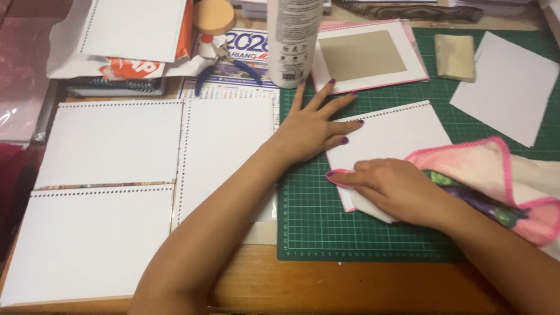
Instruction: Assembling a notebook by gluing the cover, smoothing it out, and aligning the pages.
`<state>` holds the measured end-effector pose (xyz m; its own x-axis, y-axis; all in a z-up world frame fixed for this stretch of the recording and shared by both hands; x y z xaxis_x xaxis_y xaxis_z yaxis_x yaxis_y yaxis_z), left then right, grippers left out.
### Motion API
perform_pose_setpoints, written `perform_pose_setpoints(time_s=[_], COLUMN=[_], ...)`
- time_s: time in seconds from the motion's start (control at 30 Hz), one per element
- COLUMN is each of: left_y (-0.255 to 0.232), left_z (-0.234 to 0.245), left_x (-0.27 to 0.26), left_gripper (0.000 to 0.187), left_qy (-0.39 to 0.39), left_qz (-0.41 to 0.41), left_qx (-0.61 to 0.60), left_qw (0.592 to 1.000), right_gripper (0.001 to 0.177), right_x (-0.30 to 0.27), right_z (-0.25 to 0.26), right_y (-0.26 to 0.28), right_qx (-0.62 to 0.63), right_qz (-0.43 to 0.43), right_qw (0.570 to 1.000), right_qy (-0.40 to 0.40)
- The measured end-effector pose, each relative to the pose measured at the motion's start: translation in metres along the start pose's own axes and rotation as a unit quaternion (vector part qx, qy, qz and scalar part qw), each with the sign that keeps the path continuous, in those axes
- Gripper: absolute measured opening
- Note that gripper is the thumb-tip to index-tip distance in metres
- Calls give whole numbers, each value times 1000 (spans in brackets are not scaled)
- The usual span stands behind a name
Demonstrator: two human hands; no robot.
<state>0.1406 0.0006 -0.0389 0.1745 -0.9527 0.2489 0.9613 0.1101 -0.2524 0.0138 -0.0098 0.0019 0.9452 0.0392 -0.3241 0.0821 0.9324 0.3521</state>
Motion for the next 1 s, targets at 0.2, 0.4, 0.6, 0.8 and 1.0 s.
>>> perform_pose_setpoints(time_s=[0.2, 0.4, 0.6, 0.8, 1.0], left_y=[0, -4, -2, -4, -4], left_z=[-3, 1, 0, 0, -1], left_x=[1, 4, 4, 2, 0], left_gripper=[38, 42, 41, 43, 44], left_qy=[1, 40, 22, 52, 55], left_qz=[13, -26, -26, -20, -18], left_qx=[-26, -12, -16, -26, -27], left_qw=[1000, 999, 999, 998, 998], right_gripper=[41, 43, 42, 49, 40], right_x=[-15, -40, -64, -38, -38], right_z=[-21, -43, -51, -15, -36], right_y=[-3, -3, 1, -10, -4], right_qx=[-33, -102, -120, -57, -146], right_qz=[-11, 71, 117, 46, 77], right_qw=[999, 989, 984, 995, 980], right_qy=[12, -83, -64, -72, -107])
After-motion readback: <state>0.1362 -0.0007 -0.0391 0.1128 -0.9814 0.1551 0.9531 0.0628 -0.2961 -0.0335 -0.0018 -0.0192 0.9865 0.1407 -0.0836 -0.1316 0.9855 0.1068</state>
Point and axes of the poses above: each hand's wrist, its own x-axis towards the middle knuckle, its own z-axis out of the back of the hand, y = z × x, the point moved 9 cm from there along x, towards the middle knuckle, and after that the axes turned 3 degrees about -x, right-handed, at the moved point
